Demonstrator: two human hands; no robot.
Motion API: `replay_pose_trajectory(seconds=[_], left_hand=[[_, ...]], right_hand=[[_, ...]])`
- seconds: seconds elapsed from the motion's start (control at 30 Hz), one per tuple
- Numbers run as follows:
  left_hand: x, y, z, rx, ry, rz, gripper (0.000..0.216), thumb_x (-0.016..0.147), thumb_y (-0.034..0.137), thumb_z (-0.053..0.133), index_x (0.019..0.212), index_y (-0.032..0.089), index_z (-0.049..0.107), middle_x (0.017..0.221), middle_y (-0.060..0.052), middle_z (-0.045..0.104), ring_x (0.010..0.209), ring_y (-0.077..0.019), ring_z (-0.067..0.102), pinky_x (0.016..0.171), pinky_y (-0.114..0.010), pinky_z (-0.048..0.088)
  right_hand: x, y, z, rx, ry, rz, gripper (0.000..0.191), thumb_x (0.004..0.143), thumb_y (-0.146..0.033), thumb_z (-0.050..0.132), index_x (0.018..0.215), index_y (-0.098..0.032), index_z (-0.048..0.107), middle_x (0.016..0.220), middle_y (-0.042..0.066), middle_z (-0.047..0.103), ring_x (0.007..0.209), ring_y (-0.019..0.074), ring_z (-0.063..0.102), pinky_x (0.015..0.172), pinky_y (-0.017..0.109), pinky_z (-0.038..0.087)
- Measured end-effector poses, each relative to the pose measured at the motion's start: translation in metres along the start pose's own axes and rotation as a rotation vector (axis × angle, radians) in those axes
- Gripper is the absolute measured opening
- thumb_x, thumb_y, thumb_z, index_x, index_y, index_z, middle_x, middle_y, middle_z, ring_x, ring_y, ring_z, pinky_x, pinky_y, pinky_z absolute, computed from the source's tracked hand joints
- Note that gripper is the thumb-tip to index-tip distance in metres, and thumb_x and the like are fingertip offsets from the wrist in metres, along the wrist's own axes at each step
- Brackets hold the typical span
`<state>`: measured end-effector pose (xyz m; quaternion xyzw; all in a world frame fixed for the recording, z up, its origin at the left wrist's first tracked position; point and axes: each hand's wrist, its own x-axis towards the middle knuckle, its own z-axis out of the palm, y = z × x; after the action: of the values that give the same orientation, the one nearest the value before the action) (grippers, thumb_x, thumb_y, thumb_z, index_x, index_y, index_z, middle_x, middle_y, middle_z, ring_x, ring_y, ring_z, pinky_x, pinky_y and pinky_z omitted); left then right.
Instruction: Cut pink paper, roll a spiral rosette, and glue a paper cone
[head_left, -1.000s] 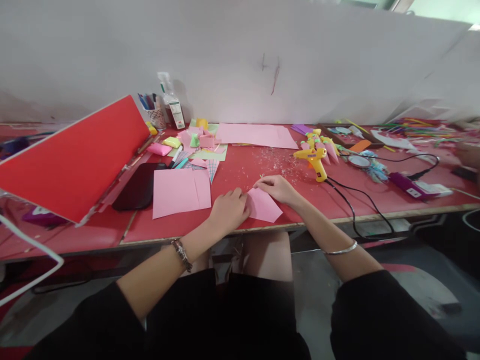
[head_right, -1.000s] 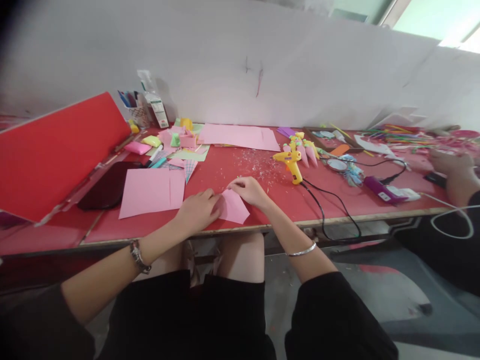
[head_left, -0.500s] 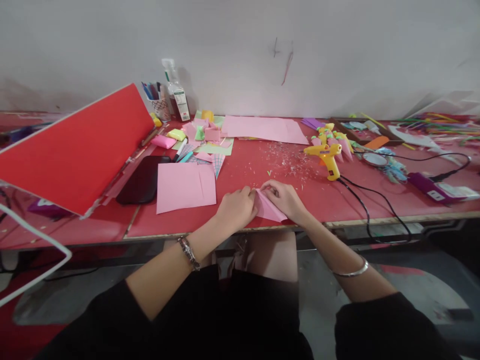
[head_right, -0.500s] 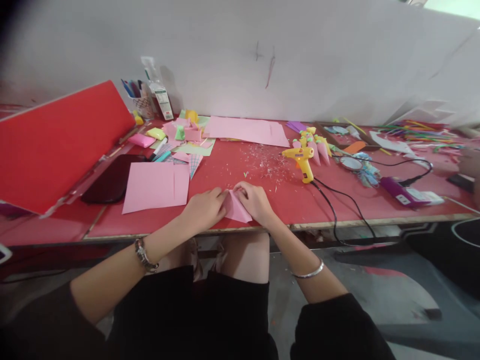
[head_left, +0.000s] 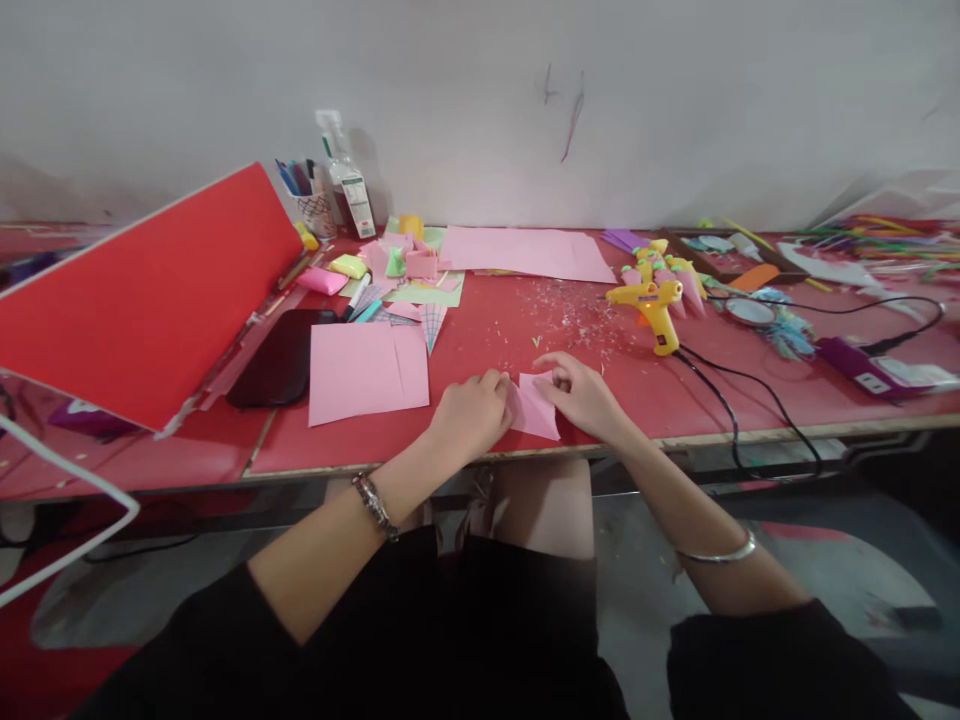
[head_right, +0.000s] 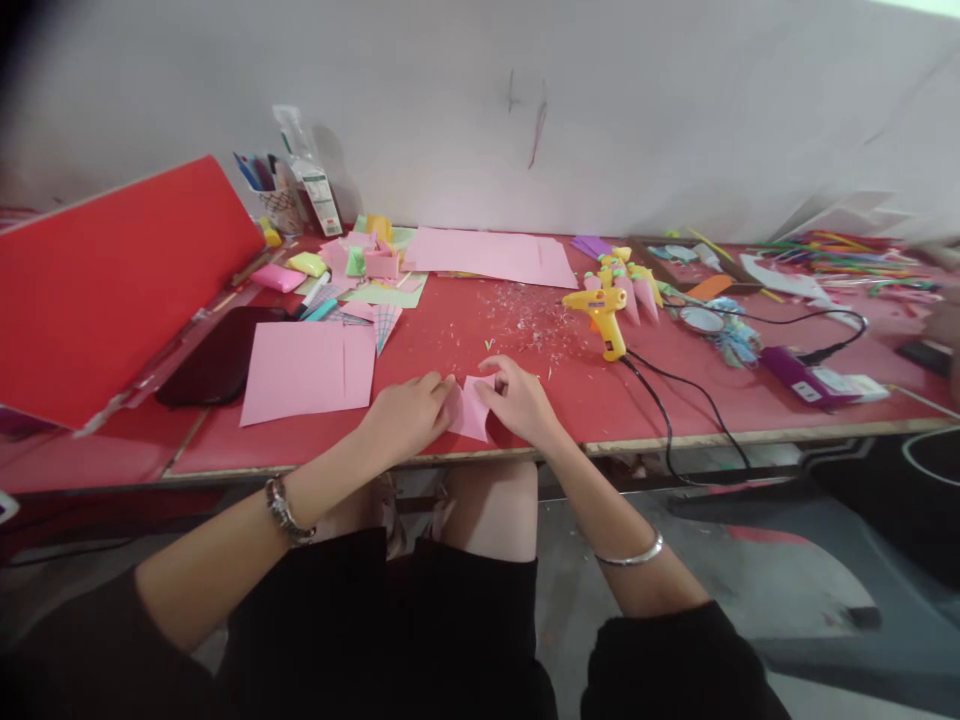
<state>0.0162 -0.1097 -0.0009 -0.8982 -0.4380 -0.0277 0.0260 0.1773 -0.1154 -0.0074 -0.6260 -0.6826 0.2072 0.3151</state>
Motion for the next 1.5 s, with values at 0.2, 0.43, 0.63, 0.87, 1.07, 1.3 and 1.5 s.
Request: replay_pose_trajectory(seconds=[0.2,0.43,0.63,0.87,1.07,1.3,1.5], left_hand=[[0.0,0.001,0.001,0.016,-0.013,-0.013,0.036,0.086,0.021,0.027,0.115,0.009,0.042,0.096,-0.011,0.055,0.082,-0.0202,0.057,0.057,-0.027,0.044],[0.002,0.002,0.0,-0.003,-0.011,-0.027,0.034,0.087,0.023,0.024,0.107,0.01,0.048,0.093,-0.01,0.055,0.08,-0.0196,0.058,0.057,-0.026,0.042],[0.001,0.0,0.002,-0.012,-0.003,-0.017,0.033,0.087,0.023,0.026,0.109,0.01,0.046,0.095,-0.01,0.055,0.081,-0.0194,0.057,0.056,-0.025,0.042],[0.002,0.003,0.003,0.011,-0.005,-0.037,0.033,0.087,0.021,0.027,0.113,0.009,0.044,0.095,-0.011,0.055,0.082,-0.0194,0.057,0.056,-0.026,0.043],[0.001,0.007,0.003,0.028,-0.001,-0.069,0.034,0.086,0.02,0.03,0.115,0.009,0.043,0.095,-0.011,0.055,0.083,-0.0206,0.057,0.058,-0.028,0.045],[0.002,0.007,0.003,0.029,-0.007,-0.07,0.035,0.086,0.021,0.028,0.116,0.009,0.042,0.095,-0.011,0.055,0.082,-0.0201,0.056,0.058,-0.028,0.045],[0.001,0.006,0.002,0.028,-0.01,-0.048,0.036,0.086,0.02,0.03,0.117,0.007,0.041,0.095,-0.011,0.054,0.083,-0.0212,0.056,0.058,-0.029,0.045]], right_hand=[[-0.009,0.007,-0.003,0.066,-0.101,0.01,0.026,0.071,-0.029,0.047,0.094,-0.019,0.052,0.044,-0.008,0.042,0.045,0.0093,0.04,0.053,0.022,0.033],[-0.015,0.001,-0.005,-0.029,-0.047,-0.024,0.016,0.073,-0.023,0.043,0.083,-0.019,0.054,0.043,-0.009,0.036,0.044,0.0078,0.037,0.054,0.021,0.029],[-0.019,0.0,-0.01,-0.083,-0.019,-0.007,0.013,0.072,-0.023,0.041,0.073,-0.019,0.053,0.045,-0.007,0.036,0.044,0.008,0.036,0.052,0.02,0.028],[-0.021,0.004,-0.01,0.009,-0.013,0.031,0.019,0.07,-0.033,0.046,0.08,-0.019,0.053,0.05,-0.006,0.043,0.048,0.0091,0.04,0.054,0.022,0.031],[-0.027,0.003,-0.016,0.061,-0.146,0.044,0.022,0.071,-0.033,0.044,0.086,-0.019,0.052,0.044,-0.009,0.038,0.042,0.0082,0.035,0.051,0.022,0.029],[-0.031,-0.003,-0.016,-0.125,-0.043,0.031,0.014,0.073,-0.028,0.04,0.077,-0.02,0.05,0.043,-0.009,0.038,0.043,0.0077,0.037,0.06,0.024,0.029],[-0.036,-0.004,-0.017,-0.212,0.006,0.016,0.013,0.072,-0.022,0.039,0.071,-0.02,0.052,0.042,-0.008,0.04,0.043,0.0086,0.039,0.063,0.025,0.03]])
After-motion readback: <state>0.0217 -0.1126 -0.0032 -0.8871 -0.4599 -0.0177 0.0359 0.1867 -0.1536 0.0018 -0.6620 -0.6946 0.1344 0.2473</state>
